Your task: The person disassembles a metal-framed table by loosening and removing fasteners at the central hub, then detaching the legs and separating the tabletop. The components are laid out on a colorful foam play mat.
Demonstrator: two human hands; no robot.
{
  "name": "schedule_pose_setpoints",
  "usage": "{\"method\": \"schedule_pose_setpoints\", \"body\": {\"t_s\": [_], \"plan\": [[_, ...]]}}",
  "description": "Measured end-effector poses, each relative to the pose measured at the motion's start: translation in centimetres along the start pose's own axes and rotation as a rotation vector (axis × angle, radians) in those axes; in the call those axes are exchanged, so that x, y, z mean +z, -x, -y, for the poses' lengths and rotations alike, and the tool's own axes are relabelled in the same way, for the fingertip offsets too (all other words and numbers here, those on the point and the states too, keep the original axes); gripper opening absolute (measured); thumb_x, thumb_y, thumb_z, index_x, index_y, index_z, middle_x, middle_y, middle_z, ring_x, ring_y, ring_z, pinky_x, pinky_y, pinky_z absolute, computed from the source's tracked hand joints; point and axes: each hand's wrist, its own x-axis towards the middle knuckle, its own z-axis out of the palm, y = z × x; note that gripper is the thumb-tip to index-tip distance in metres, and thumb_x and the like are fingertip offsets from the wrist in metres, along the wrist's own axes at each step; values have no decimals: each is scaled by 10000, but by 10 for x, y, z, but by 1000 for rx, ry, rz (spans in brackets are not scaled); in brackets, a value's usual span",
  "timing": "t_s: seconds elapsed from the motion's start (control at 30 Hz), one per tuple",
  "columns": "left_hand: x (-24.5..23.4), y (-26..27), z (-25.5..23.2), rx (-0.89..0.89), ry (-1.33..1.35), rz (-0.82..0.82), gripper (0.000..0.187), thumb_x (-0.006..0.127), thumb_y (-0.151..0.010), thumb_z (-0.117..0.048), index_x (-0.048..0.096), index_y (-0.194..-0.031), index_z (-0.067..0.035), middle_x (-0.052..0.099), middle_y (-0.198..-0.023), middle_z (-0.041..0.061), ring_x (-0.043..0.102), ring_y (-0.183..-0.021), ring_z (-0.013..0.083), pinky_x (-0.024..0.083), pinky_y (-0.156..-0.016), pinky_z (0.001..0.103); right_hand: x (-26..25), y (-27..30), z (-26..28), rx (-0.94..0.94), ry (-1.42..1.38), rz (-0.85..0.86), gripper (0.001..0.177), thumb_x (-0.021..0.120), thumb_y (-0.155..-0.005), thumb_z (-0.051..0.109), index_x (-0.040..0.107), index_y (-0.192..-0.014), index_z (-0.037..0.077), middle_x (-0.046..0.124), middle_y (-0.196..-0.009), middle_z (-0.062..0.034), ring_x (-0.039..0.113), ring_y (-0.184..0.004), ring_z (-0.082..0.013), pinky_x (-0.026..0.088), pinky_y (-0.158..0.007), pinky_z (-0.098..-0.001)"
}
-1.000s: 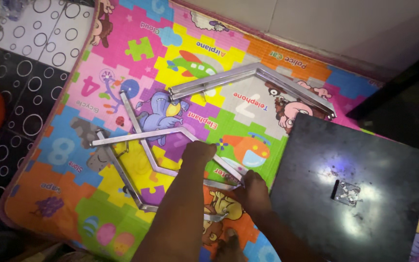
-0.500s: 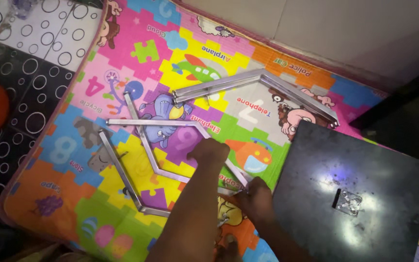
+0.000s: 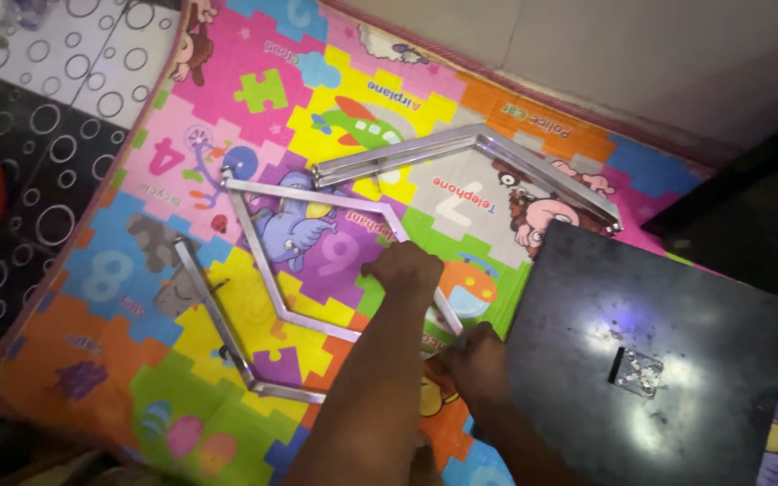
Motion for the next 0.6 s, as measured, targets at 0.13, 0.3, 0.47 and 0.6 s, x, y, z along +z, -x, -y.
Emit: {"method": "schedule_pose_setpoints", "body": {"t_s": [0.13,0.3,0.47,0.6], "plan": [[1,4,3,28,51,-29,467,596,-876,-423,733,-1197,-113,689,-1293,138,663,-1192,346,448,-998,645,-6,6,4,46,70,10,333,765,-700,113,606,-935,-61,705,-880,-279,729,-801,-419,579,-704,-490],[4,21,-18,47,291,-141,428,635,-796,-425,792,-1017,-94,755,-1116,176,729,-1057,361,567,-921,484,-25,9,-13,-147,106,-74,166,683,-785,82,658,-923,-7,701,-875,-263,708,-776,-436,570,-687,-507],[6,50,-59,144,308,-68,488,651,-775,-474,788,-967,-47,744,-1055,227,718,-1019,406,556,-894,504,-70,17,-40,-173,81,-178,136,629,-790,50,649,-913,-4,670,-857,-276,677,-734,-461,567,-651,-514],[22,85,-106,223,278,-11,520,662,-755,-509,788,-939,-39,754,-1008,228,725,-996,417,561,-880,528,-126,35,-74,62,61,-148,258,602,-841,77,534,-1078,-1,645,-799,-295,667,-718,-479,523,-628,-557]]}}
